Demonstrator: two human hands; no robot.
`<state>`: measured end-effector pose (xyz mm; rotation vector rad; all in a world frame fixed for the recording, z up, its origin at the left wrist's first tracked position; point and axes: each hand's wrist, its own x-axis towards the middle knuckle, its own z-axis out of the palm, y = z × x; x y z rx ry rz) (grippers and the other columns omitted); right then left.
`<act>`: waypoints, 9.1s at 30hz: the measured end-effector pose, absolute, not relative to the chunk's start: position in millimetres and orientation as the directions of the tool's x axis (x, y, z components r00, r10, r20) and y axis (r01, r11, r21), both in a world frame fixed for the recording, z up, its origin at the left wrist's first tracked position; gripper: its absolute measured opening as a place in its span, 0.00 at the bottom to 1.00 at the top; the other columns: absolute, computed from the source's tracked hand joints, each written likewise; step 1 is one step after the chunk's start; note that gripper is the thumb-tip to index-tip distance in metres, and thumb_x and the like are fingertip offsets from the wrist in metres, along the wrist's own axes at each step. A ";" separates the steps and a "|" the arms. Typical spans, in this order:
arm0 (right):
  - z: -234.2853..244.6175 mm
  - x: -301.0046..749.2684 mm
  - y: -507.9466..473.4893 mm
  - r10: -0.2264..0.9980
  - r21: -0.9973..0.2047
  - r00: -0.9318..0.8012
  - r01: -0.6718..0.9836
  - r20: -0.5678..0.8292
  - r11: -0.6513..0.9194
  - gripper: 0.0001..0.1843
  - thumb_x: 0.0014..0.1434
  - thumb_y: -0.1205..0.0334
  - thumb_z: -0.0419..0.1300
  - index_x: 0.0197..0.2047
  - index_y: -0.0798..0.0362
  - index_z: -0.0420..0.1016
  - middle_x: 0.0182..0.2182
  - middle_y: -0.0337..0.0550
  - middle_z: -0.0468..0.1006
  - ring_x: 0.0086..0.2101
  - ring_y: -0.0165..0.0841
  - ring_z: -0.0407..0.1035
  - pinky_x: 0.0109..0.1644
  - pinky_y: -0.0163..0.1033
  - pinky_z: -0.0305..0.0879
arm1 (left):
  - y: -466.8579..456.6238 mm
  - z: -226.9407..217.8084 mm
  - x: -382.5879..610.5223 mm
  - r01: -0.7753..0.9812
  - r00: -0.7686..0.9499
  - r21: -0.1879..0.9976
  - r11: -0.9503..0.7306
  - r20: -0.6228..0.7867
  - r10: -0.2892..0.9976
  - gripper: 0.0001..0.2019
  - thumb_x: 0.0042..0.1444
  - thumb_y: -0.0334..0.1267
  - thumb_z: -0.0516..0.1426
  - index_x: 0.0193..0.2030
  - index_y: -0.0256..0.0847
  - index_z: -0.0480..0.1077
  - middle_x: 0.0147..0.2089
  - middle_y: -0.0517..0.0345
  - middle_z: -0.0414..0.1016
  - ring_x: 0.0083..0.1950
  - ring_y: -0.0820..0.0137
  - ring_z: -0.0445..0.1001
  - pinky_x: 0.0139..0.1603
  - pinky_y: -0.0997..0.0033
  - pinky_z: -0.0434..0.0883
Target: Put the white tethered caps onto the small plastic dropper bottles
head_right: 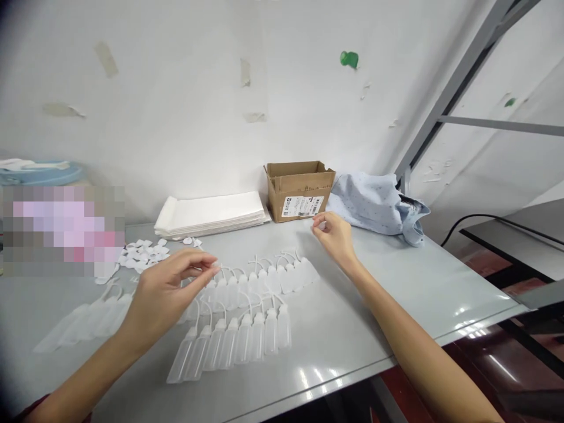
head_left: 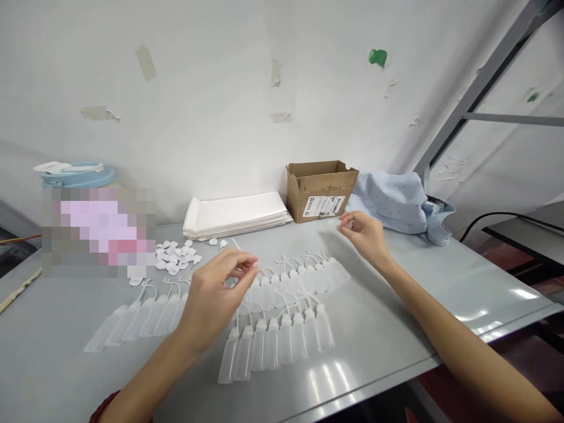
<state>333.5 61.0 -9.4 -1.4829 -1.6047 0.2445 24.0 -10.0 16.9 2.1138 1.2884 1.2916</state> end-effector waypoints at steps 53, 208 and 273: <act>7.5 246.4 -14.4 0.848 -0.964 -0.518 -0.153 -0.110 -0.218 0.18 0.46 0.65 0.71 0.27 0.53 0.63 0.28 0.40 0.81 0.36 0.36 0.79 0.36 0.35 0.70 | -30.6 12.2 51.3 0.223 0.143 0.898 -0.380 0.356 0.924 0.07 0.56 0.39 0.57 0.34 0.46 0.77 0.38 0.55 0.76 0.40 0.66 0.75 0.38 0.71 0.77; -2.6 224.0 -12.6 0.616 -0.447 -0.580 0.426 0.533 0.787 0.09 0.67 0.64 0.47 0.50 0.54 0.59 0.38 0.52 0.76 0.34 0.36 0.71 0.35 0.41 0.67 | -8.2 19.8 27.9 0.233 0.464 0.972 0.023 -0.132 0.876 0.19 0.58 0.49 0.55 0.22 0.37 0.70 0.23 0.60 0.71 0.22 0.74 0.70 0.26 0.74 0.70; 14.7 224.1 -17.7 0.852 -0.983 -0.510 0.067 0.116 0.173 0.14 0.63 0.49 0.54 0.43 0.51 0.61 0.24 0.34 0.68 0.26 0.28 0.63 0.30 0.34 0.58 | -29.4 30.2 38.6 0.230 0.335 0.949 -0.217 0.132 0.933 0.07 0.56 0.39 0.58 0.35 0.40 0.76 0.34 0.57 0.78 0.32 0.70 0.76 0.33 0.73 0.76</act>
